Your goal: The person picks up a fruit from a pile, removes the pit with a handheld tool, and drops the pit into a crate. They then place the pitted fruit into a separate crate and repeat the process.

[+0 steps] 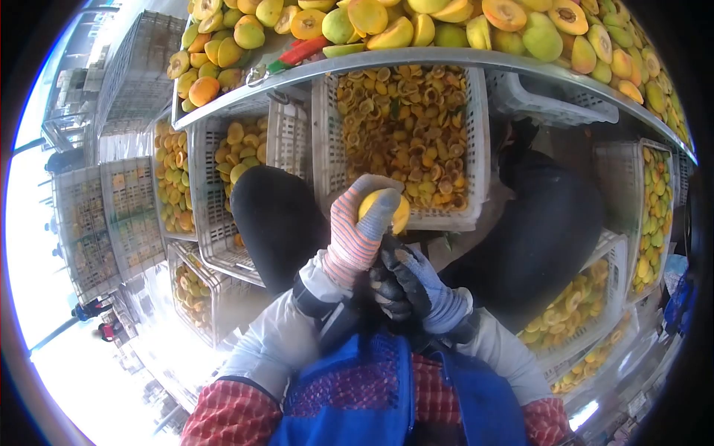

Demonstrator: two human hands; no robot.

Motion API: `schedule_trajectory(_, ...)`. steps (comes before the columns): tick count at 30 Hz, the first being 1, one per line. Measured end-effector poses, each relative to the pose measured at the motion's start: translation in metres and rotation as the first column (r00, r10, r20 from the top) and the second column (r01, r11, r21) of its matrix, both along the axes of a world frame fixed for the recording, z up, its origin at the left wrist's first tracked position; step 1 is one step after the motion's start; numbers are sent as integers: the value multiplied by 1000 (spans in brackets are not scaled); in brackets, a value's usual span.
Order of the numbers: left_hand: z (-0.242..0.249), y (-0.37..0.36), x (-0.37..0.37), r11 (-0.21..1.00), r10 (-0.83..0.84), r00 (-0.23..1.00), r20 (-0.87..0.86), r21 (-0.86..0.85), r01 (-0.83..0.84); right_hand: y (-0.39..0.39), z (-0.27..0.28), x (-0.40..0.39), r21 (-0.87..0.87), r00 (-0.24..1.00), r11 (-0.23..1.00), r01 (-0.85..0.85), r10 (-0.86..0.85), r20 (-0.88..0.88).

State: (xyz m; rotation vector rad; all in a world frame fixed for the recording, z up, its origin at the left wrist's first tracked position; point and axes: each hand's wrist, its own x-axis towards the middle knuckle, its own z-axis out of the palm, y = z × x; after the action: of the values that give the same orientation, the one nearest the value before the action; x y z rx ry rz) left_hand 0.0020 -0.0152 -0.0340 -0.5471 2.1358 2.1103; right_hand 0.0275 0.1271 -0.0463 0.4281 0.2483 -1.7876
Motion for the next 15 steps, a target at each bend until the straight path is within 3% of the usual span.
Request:
schedule_trajectory(1, -1, -2, -2, 1000, -30, 999, -36, 1, 31, 0, 1, -2, -17, 999, 1000, -19, 20, 34)
schedule_trajectory(4, 3, -15, -5, 981, -169, 983, 68, 113, 160, -1, 5, -3, -82, 999, 997, 5, -1, 42)
schedule_trajectory(7, -4, -15, -5, 986, -164, 986, 8, 31, 164, -3, 5, -1, -151, 996, 987, 50, -38, 82)
schedule_trajectory(13, -11, -27, -18, 861, -438, 883, -166, -360, 359, -7, -14, 3, -547, 899, 808, 219, 52, 436)
schedule_trajectory(15, -14, -26, -17, 886, -406, 899, -163, -311, 343, -8, -12, 2, -558, 885, 797, 233, 65, 462)
